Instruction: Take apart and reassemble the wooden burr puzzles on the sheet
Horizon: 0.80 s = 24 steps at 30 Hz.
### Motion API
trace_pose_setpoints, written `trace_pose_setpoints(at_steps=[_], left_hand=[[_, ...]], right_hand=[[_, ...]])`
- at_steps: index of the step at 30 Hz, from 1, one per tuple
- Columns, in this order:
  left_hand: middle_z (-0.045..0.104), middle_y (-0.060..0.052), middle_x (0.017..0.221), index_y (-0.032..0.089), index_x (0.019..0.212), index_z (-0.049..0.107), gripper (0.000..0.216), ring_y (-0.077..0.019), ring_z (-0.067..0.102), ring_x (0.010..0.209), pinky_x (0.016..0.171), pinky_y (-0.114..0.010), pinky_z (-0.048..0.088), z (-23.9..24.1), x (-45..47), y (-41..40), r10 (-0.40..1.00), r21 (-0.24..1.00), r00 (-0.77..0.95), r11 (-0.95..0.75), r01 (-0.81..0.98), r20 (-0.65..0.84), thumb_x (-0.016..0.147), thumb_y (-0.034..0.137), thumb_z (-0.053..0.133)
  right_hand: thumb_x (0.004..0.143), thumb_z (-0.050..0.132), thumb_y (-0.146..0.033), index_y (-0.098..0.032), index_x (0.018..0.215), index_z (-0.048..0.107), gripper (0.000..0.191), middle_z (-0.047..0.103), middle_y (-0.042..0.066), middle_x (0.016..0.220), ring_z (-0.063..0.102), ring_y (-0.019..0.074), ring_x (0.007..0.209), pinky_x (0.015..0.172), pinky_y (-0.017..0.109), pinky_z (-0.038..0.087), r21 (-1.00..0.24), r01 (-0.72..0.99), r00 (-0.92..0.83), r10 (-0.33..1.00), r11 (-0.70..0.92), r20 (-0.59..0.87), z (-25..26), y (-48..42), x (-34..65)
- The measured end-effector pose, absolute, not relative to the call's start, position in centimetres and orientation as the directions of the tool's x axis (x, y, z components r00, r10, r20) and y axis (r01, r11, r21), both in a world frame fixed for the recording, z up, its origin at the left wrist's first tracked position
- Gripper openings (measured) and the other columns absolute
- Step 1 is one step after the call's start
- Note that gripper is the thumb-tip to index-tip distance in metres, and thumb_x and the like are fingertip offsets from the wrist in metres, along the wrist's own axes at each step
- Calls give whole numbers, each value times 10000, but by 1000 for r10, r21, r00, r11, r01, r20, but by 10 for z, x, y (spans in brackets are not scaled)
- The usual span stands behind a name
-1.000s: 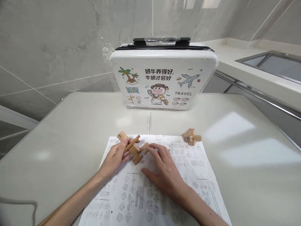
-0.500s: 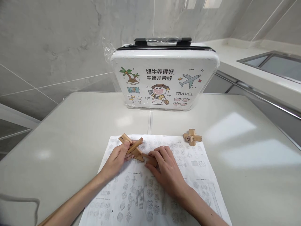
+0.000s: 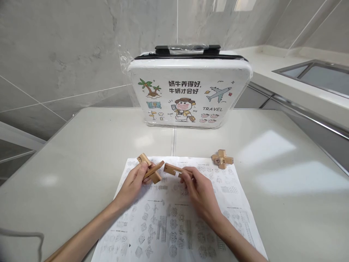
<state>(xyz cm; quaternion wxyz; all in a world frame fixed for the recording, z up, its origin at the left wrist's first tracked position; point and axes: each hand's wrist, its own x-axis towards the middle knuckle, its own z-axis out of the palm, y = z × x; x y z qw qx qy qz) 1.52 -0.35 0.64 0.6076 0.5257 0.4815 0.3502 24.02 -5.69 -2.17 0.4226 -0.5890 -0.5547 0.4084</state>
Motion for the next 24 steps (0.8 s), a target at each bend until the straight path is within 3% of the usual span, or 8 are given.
trace_pose_setpoints(at_steps=[4, 7, 12, 17, 24], left_hand=[[465, 16, 717, 163, 952, 643, 653, -130, 390, 637, 614, -278, 314, 4, 14, -3, 915, 970, 329, 195, 142, -232, 1002, 781, 441], [452, 15, 717, 161, 932, 655, 671, -131, 388, 638, 598, -270, 316, 5, 14, -4, 888, 964, 381, 203, 174, -256, 997, 791, 432], [488, 7, 762, 171, 900, 618, 660, -123, 377, 635, 573, -256, 323, 5, 16, -7, 806, 946, 496, 260, 193, -322, 981, 803, 446], [554, -18, 771, 183, 812, 542, 646, -140, 484, 646, 597, -272, 399, 5, 17, -8, 742, 936, 573, 312, 164, -348, 974, 803, 461], [627, -48, 834, 152, 906, 655, 641, -148, 526, 683, 627, -283, 405, 4, 13, -6, 731, 947, 603, 265, 182, -321, 1023, 743, 436]], right_hand=[[1064, 541, -613, -232, 1129, 633, 397, 654, 21, 826, 539, 161, 654, 584, 279, 446, -970, -151, -10, 981, -192, -192, -14, -51, 246], [1041, 608, -602, -235, 1086, 583, 371, 614, -19, 757, 443, 118, 556, 549, 260, 387, -908, -329, -101, 966, -258, -237, -11, -51, 247], [1039, 624, -589, -241, 1095, 561, 358, 629, -23, 710, 460, 125, 526, 548, 276, 399, -906, -316, -275, 941, -282, -197, -12, -57, 245], [1047, 615, -581, -245, 1108, 582, 343, 666, -13, 704, 502, 131, 541, 539, 269, 433, -931, -260, -337, 928, -255, -160, -12, -59, 243], [1050, 615, -572, -225, 1069, 609, 348, 676, 1, 700, 522, 131, 569, 540, 260, 430, -950, -238, -334, 936, -202, -115, -9, -60, 243]])
